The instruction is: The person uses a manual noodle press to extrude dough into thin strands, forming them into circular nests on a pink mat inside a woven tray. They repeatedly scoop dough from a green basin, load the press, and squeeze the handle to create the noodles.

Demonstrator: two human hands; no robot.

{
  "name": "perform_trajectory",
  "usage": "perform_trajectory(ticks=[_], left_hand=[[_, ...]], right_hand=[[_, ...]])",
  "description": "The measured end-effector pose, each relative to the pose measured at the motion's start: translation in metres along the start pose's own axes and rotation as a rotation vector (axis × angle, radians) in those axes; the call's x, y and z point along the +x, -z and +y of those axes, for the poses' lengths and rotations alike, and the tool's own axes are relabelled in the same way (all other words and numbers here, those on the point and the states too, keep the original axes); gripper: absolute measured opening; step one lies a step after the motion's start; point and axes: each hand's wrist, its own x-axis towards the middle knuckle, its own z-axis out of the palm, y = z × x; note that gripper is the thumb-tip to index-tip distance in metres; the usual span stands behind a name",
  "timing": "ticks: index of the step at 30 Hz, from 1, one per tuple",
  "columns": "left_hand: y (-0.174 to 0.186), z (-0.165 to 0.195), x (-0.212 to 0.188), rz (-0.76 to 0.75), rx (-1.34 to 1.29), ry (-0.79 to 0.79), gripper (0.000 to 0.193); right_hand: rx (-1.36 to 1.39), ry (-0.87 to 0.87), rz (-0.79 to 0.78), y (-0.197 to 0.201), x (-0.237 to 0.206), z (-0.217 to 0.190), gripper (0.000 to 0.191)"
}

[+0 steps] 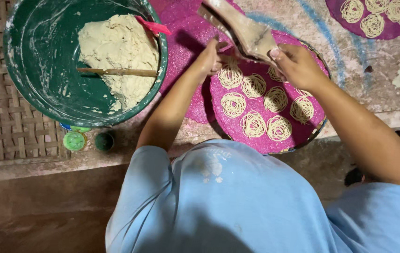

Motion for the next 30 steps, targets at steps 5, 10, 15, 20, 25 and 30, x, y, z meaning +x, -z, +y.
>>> perform_trajectory(ticks=[5,10,15,20,25,30], left_hand=[[0.016,-0.022,-0.035,0.275,0.914,-0.523,0.039],[-0.004,0.016,-0.028,0.151,0.210,-0.598,0.046],[-0.061,0.055,0.031,-0.188,-0.957,-0.529,0.031],[-0.077,0.073,0.053,-0.268,-1.187,-0.588,0.034],[-0.072,0.070,0.059,-0.194,-1.159,-0.549,0.033],[-0.089,0.068,0.067,-0.148,-1.281,-0.506,0.032]], right_hand=[[-0.025,-0.122,0.083,0.009,-0.001,0.017,0.055],[0.124,-0.135,-0.012,0.024,-0.017,0.033,0.068],[0.125,-0.228,-0.178,0.040,-0.024,0.023,0.071],[-0.187,-0.299,0.072,0.041,-0.018,-0.006,0.064],[-0.184,-0.304,0.075,0.026,-0.017,-0.011,0.066],[-0.347,-0.169,0.101,0.046,-0.016,-0.007,0.062]])
